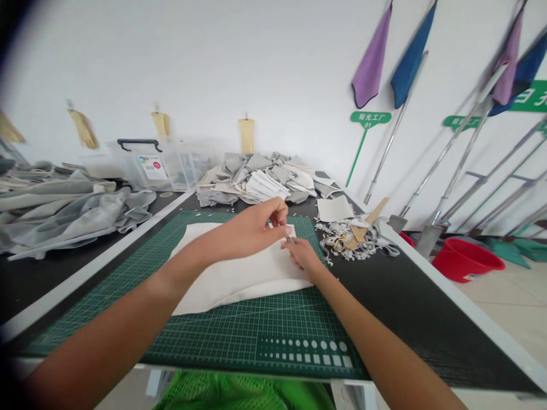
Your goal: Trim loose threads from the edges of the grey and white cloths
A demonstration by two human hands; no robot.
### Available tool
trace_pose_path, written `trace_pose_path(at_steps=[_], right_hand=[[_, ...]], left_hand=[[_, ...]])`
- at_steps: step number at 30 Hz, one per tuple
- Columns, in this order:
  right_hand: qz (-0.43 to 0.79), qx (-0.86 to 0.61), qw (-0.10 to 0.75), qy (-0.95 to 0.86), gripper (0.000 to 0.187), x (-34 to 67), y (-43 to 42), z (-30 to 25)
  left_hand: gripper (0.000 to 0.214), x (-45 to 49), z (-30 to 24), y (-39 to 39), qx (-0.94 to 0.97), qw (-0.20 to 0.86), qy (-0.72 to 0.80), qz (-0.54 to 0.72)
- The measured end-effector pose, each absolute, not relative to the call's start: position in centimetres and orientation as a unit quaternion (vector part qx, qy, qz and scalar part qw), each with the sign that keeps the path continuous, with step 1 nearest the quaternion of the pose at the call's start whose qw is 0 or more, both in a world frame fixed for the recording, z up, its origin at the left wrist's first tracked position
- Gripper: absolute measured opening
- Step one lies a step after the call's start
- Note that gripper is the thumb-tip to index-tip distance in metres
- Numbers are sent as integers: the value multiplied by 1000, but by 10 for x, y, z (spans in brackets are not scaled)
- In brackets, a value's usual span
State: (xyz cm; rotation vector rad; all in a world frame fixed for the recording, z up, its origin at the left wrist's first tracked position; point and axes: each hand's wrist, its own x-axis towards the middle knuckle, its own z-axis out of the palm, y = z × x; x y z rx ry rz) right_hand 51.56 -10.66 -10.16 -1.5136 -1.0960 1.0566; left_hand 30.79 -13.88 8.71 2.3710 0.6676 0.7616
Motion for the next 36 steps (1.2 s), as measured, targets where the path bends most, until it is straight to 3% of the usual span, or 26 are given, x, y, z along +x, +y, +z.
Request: trace_pose_path(at_steps=[6, 10, 12, 14, 17, 21, 28, 36], right_hand=[[522, -591, 437, -433, 27, 511, -115, -87], [608, -567, 351, -431, 29, 505, -129, -73], [611, -553, 356, -441, 31, 505, -130, -71], [558, -561, 406, -456, 31, 509, -124, -75], [388, -616, 473, -496, 30, 527, -109, -86], [151, -668, 459, -566, 28, 557, -93, -98], [93, -660, 409, -624, 30, 562, -88, -108], [74, -632, 436, -637, 28, 561, -86, -108]], left_hand=[[17, 346, -10, -10, 894, 152, 346, 241], [27, 354, -54, 16, 896, 132, 374, 200], [33, 358, -67, 17, 898, 137, 377, 184], [34, 364, -74, 13, 897, 134, 381, 182], [26, 376, -80, 6, 892, 123, 387, 199], [21, 386, -88, 0, 877, 152, 383, 247], [19, 381, -104, -2, 838, 269, 339, 334], [21, 379, -111, 0, 819, 341, 248, 390]])
